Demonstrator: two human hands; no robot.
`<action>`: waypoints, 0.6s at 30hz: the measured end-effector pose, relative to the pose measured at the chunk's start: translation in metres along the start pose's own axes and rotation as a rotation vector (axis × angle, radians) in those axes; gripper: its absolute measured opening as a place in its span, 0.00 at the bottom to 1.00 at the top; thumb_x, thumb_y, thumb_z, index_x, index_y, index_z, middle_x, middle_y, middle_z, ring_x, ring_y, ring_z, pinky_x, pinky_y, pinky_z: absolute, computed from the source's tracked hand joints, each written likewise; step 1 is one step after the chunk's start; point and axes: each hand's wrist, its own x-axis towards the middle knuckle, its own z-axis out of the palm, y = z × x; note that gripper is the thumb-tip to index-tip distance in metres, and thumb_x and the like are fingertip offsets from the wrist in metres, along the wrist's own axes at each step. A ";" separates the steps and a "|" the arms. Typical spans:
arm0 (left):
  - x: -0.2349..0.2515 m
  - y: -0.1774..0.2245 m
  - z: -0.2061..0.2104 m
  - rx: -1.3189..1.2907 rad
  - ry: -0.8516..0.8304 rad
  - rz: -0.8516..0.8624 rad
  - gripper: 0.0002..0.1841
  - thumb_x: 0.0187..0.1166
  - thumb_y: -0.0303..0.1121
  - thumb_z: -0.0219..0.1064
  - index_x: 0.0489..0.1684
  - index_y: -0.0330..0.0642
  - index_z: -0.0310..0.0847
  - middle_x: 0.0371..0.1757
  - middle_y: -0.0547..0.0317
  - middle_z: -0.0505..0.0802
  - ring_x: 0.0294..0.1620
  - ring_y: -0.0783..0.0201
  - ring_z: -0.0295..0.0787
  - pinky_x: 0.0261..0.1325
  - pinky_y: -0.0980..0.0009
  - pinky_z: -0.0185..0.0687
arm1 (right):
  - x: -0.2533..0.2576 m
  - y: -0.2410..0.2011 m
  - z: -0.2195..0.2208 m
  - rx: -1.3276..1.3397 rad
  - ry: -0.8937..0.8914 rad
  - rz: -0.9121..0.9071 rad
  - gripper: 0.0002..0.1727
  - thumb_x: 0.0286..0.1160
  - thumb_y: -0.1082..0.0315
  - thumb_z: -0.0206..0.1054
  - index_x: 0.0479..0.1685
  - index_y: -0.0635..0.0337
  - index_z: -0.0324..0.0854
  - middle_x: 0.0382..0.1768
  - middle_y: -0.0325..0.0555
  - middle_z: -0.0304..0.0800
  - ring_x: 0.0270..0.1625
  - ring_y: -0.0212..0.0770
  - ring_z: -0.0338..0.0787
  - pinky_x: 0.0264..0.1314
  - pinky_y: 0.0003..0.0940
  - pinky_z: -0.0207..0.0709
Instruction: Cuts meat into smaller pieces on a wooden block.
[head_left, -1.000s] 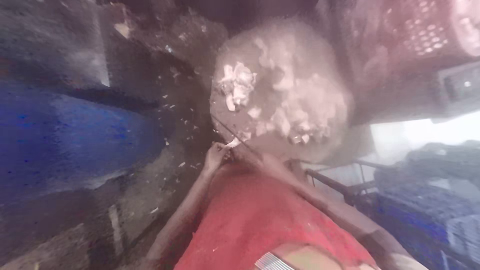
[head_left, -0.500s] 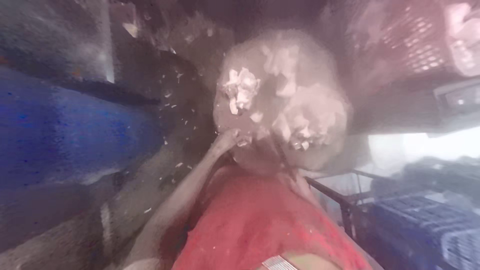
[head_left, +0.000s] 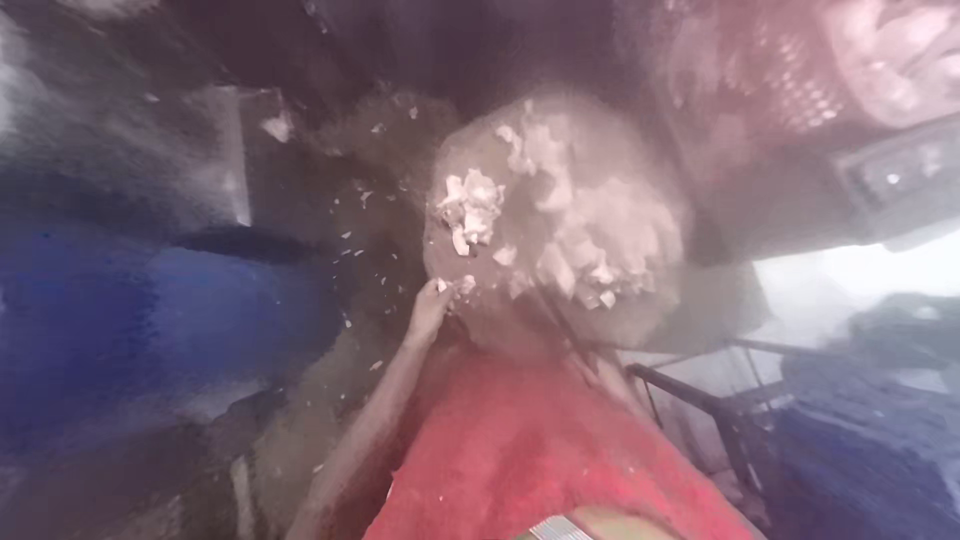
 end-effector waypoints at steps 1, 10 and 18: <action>0.001 0.016 -0.003 -0.005 0.020 0.038 0.10 0.87 0.33 0.62 0.55 0.35 0.79 0.35 0.56 0.90 0.26 0.67 0.83 0.32 0.71 0.82 | 0.002 0.003 0.001 -0.012 0.001 0.001 0.34 0.85 0.39 0.58 0.66 0.64 0.81 0.43 0.57 0.91 0.46 0.51 0.92 0.58 0.55 0.84; 0.075 0.054 -0.027 0.055 0.078 0.095 0.20 0.91 0.47 0.57 0.75 0.52 0.77 0.51 0.55 0.90 0.38 0.64 0.85 0.41 0.64 0.84 | -0.002 0.004 0.004 0.015 0.074 0.011 0.33 0.85 0.41 0.60 0.69 0.63 0.79 0.50 0.60 0.92 0.53 0.54 0.93 0.64 0.58 0.83; 0.066 0.016 -0.095 0.005 0.289 -0.167 0.24 0.90 0.44 0.58 0.78 0.41 0.70 0.63 0.50 0.87 0.53 0.61 0.88 0.57 0.61 0.85 | -0.006 0.003 0.018 0.044 0.048 0.027 0.30 0.88 0.44 0.57 0.78 0.54 0.76 0.58 0.55 0.92 0.60 0.50 0.92 0.69 0.53 0.82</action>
